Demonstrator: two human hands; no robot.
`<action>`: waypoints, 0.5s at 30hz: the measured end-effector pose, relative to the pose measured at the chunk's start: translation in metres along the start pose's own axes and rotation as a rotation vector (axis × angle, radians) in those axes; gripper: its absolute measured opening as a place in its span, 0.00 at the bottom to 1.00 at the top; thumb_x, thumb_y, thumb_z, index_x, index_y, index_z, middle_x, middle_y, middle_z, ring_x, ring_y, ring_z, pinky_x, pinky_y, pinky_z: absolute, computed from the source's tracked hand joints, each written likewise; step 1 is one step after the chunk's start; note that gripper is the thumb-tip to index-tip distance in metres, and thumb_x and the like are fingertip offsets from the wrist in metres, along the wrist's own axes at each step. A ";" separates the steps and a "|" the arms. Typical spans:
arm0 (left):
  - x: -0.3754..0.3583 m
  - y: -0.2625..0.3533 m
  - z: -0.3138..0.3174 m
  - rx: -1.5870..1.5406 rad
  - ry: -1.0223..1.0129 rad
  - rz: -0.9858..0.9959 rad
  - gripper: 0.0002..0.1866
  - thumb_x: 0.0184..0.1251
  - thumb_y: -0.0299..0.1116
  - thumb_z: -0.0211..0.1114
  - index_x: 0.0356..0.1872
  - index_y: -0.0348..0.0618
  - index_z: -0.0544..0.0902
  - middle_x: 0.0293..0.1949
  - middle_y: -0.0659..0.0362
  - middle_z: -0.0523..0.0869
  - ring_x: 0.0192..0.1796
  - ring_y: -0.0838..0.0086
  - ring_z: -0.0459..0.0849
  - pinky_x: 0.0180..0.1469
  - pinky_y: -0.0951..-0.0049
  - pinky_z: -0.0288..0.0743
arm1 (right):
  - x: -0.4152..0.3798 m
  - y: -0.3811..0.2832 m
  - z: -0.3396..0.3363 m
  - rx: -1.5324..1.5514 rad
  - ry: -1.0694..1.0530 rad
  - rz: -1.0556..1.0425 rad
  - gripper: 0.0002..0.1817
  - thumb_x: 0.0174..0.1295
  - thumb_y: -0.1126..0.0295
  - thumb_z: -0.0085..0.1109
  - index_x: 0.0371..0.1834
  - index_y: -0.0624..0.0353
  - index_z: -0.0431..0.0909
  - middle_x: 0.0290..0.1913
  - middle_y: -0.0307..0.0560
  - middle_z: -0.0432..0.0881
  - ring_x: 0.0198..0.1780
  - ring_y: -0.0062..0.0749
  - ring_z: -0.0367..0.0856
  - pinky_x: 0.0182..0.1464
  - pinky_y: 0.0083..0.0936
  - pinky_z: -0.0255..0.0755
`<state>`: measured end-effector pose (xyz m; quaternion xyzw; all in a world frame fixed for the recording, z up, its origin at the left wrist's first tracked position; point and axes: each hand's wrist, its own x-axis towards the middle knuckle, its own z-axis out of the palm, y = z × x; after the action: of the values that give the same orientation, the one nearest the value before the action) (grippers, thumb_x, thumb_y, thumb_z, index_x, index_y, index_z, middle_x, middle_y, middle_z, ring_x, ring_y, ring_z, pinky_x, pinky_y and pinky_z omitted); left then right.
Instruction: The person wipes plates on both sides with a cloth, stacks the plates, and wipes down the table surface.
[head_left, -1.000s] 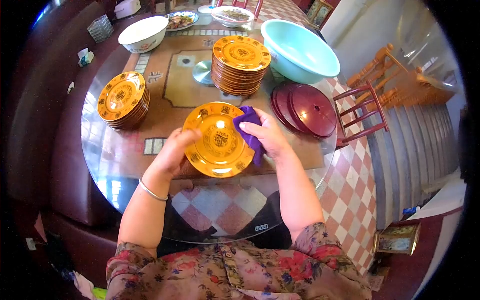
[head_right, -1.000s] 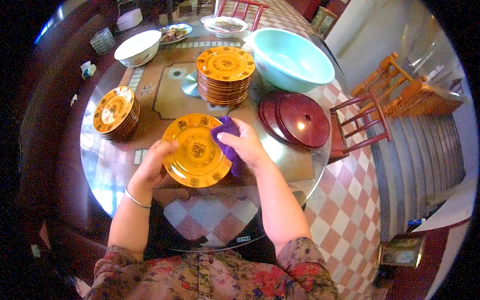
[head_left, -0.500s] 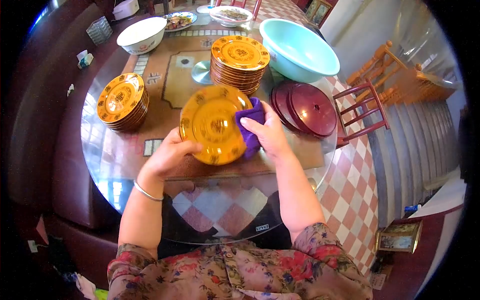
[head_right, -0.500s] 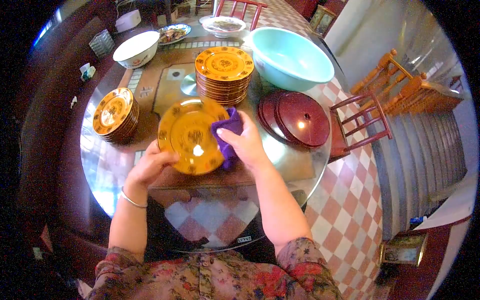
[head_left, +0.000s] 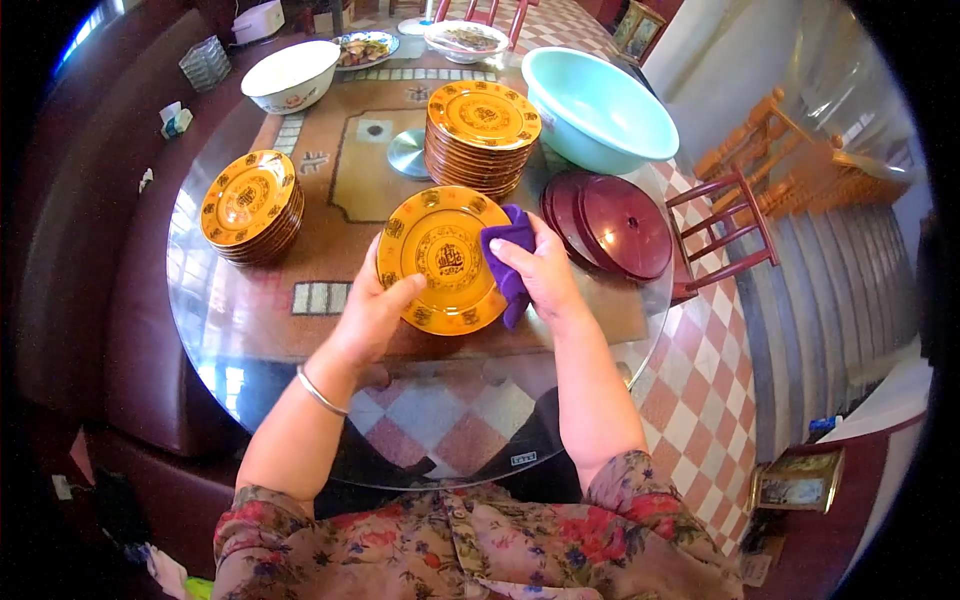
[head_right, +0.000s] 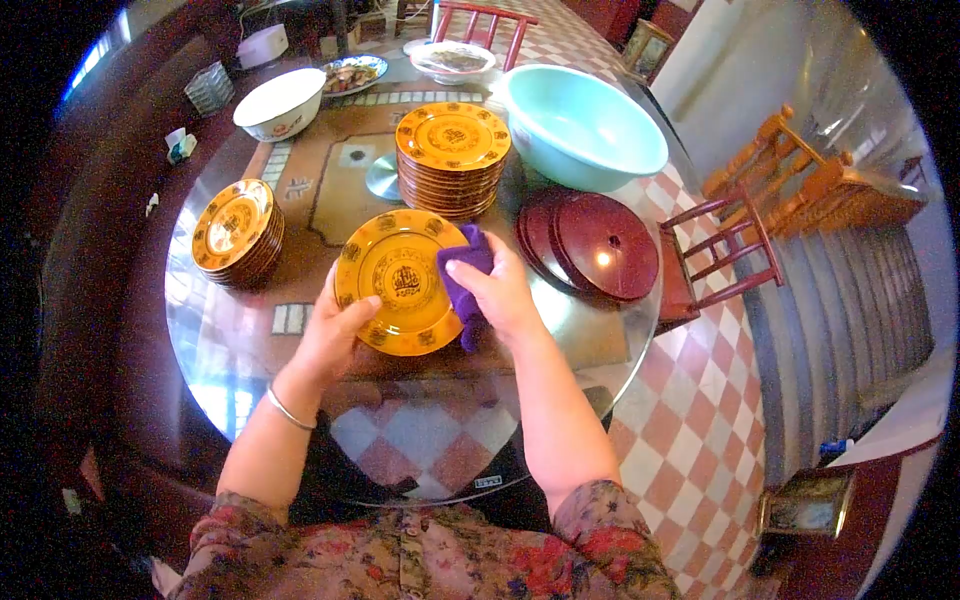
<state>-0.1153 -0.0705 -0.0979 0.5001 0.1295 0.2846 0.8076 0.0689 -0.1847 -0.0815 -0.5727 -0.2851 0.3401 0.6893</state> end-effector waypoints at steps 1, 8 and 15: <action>0.001 0.004 -0.006 -0.005 -0.052 -0.042 0.31 0.63 0.18 0.58 0.69 0.38 0.63 0.61 0.57 0.75 0.64 0.71 0.72 0.68 0.69 0.64 | -0.002 -0.002 -0.002 -0.026 -0.044 0.036 0.24 0.56 0.74 0.67 0.56 0.63 0.73 0.45 0.42 0.81 0.42 0.23 0.81 0.47 0.23 0.77; -0.011 0.004 -0.002 0.219 -0.420 -0.410 0.29 0.61 0.19 0.61 0.65 0.36 0.67 0.53 0.59 0.80 0.55 0.75 0.78 0.59 0.72 0.72 | -0.005 -0.006 -0.008 -0.270 -0.496 0.142 0.21 0.55 0.71 0.70 0.53 0.59 0.77 0.44 0.35 0.83 0.45 0.17 0.79 0.51 0.21 0.74; -0.007 0.016 0.000 0.017 -0.222 -0.403 0.26 0.67 0.25 0.61 0.66 0.36 0.68 0.57 0.56 0.80 0.58 0.73 0.78 0.63 0.70 0.72 | -0.001 0.010 -0.002 -0.234 -0.106 -0.091 0.20 0.56 0.74 0.67 0.51 0.62 0.74 0.42 0.41 0.82 0.43 0.24 0.80 0.49 0.25 0.75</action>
<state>-0.1264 -0.0693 -0.0845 0.4993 0.1397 0.0599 0.8530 0.0682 -0.1859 -0.0913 -0.6168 -0.3845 0.3026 0.6166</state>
